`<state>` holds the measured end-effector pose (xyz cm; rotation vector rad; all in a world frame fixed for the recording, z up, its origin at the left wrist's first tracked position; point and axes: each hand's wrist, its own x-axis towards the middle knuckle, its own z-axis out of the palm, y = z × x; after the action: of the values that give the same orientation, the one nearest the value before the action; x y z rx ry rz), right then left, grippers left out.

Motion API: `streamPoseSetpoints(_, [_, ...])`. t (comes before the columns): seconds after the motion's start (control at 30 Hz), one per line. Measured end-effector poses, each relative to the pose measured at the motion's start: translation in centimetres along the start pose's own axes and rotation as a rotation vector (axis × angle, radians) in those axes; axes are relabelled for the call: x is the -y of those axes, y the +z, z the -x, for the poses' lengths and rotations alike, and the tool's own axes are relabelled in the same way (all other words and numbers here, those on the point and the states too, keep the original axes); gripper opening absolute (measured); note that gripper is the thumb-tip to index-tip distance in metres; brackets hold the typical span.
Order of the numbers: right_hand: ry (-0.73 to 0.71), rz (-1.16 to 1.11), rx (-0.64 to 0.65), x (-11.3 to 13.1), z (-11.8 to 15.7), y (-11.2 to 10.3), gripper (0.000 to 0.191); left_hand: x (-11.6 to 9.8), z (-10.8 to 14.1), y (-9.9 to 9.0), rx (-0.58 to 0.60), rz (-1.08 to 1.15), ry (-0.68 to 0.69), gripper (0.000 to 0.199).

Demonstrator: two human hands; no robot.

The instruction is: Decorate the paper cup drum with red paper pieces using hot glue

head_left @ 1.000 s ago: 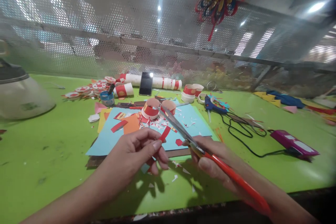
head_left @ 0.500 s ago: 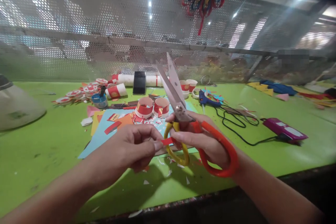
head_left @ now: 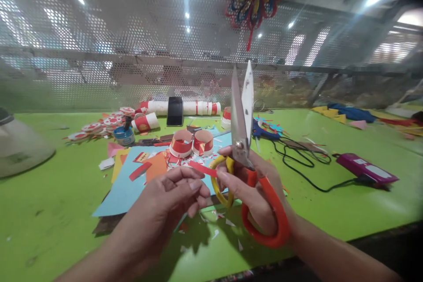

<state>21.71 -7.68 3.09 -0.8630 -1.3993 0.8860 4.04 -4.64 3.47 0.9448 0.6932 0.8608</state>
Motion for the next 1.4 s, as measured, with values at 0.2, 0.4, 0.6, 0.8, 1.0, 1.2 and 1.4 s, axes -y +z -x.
streamPoseSetpoints(0.2, [-0.060, 0.065, -0.033, -0.4, 0.5, 0.3, 0.024, 0.8, -0.4, 0.1, -0.045, -0.131, 0.128, 0.016])
streamPoseSetpoints(0.4, [-0.030, 0.024, -0.031, -0.4, 0.7, 0.9, 0.021, 1.0, -0.1, 0.1, -0.079, -0.157, 0.185, 0.016])
streamPoseSetpoints(0.6, [-0.034, 0.013, -0.045, -0.4, 0.7, 1.2, 0.021, 1.1, 0.1, 0.2, -0.112, -0.211, 0.237, 0.015])
streamPoseSetpoints(0.8, [-0.063, 0.091, -0.020, -0.5, 0.9, 1.4, 0.022, 1.0, 0.0, 0.4, -0.122, -0.229, 0.272, 0.016])
streamPoseSetpoints(1.0, [0.098, 0.228, 0.042, 0.9, 0.7, 0.6, 0.021, -0.1, -0.3, -0.4, -0.187, -0.188, 0.302, 0.017])
streamPoseSetpoints(1.2, [0.063, 0.554, 0.360, 1.7, -0.4, -2.7, 0.039, -2.4, 0.0, -1.3, -0.221, -0.073, 0.344, 0.016])
streamPoseSetpoints(1.4, [-0.014, 0.697, 0.479, 1.2, 0.2, -3.6, 0.048, -2.2, -0.3, -1.5, -0.150, -0.044, 0.352, 0.018])
